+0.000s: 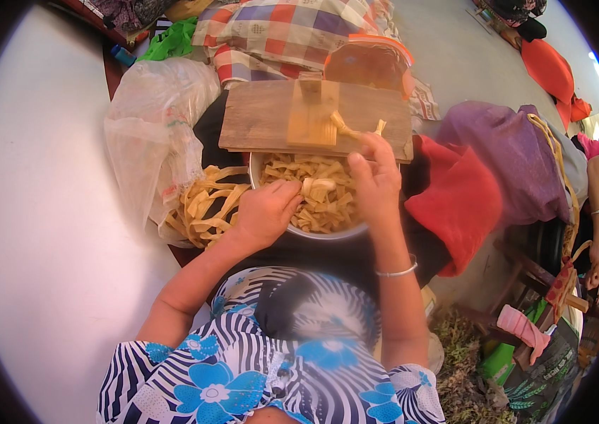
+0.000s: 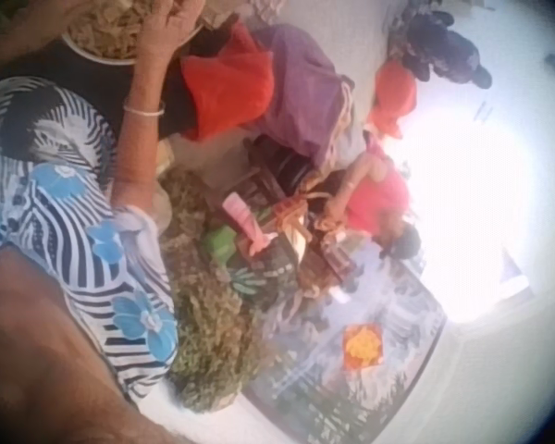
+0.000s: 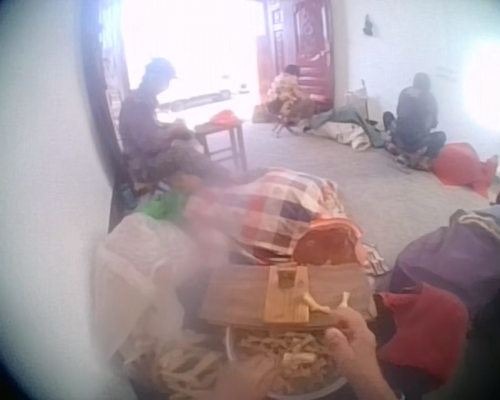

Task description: The person is using a wooden shaving tool to cut thin strips of dough into a bowl, handling the strips by hand to position them against the blade.

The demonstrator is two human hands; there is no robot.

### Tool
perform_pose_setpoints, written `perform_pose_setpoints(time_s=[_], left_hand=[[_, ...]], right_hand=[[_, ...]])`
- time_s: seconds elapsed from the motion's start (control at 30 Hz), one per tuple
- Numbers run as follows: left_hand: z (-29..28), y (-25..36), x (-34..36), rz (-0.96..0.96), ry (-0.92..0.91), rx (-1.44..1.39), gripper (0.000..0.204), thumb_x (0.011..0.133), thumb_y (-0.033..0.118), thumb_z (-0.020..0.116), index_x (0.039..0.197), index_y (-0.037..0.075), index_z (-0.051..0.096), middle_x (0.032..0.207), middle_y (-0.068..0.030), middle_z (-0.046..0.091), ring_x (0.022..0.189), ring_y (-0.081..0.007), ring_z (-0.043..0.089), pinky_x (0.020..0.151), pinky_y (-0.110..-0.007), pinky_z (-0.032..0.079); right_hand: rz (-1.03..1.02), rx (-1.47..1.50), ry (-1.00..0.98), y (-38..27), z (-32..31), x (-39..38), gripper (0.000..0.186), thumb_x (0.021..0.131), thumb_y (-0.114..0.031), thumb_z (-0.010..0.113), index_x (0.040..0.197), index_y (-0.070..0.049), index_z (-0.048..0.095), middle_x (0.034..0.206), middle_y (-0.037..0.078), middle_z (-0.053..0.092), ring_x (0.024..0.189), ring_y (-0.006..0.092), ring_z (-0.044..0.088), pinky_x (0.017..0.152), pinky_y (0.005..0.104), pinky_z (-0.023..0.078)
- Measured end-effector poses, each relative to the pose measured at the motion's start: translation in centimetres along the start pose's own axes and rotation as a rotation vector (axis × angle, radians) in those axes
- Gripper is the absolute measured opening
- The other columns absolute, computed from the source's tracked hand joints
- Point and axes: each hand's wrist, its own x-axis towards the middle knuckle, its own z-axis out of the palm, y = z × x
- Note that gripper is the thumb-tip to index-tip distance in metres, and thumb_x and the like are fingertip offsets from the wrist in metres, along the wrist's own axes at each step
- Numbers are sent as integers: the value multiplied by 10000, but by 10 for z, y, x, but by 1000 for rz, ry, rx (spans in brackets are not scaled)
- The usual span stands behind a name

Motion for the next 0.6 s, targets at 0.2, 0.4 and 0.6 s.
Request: perform_pose_setpoints(time_s=[0.2, 0.4, 0.6], left_hand=[[-16, 1, 19, 18, -72, -17, 123, 846, 165, 658, 872, 61, 596, 756, -121, 579, 711, -333, 589, 587, -396, 457], [-25, -1, 22, 57, -137, -97, 141, 860, 173, 642, 828, 46, 592, 770, -130, 587, 724, -347, 587, 604, -408, 460], [-18, -12, 43, 5, -306, -209, 168, 905, 192, 615, 857, 30, 608, 738, -144, 584, 678, -321, 563, 590, -374, 449]], right_hand=[[252, -226, -506, -24, -9, -7, 151, 911, -128, 629, 892, 18, 659, 652, -24, 553, 630, 74, 504, 574, 236, 427], [-129, -443, -357, -28, -16, -9, 227, 837, -111, 687, 1017, 19, 642, 755, 79, 614, 666, 118, 545, 623, 273, 458], [124, -381, -767, -50, -4, 24, 227, 827, -115, 668, 1013, 14, 643, 746, 65, 628, 658, 112, 549, 622, 268, 462]])
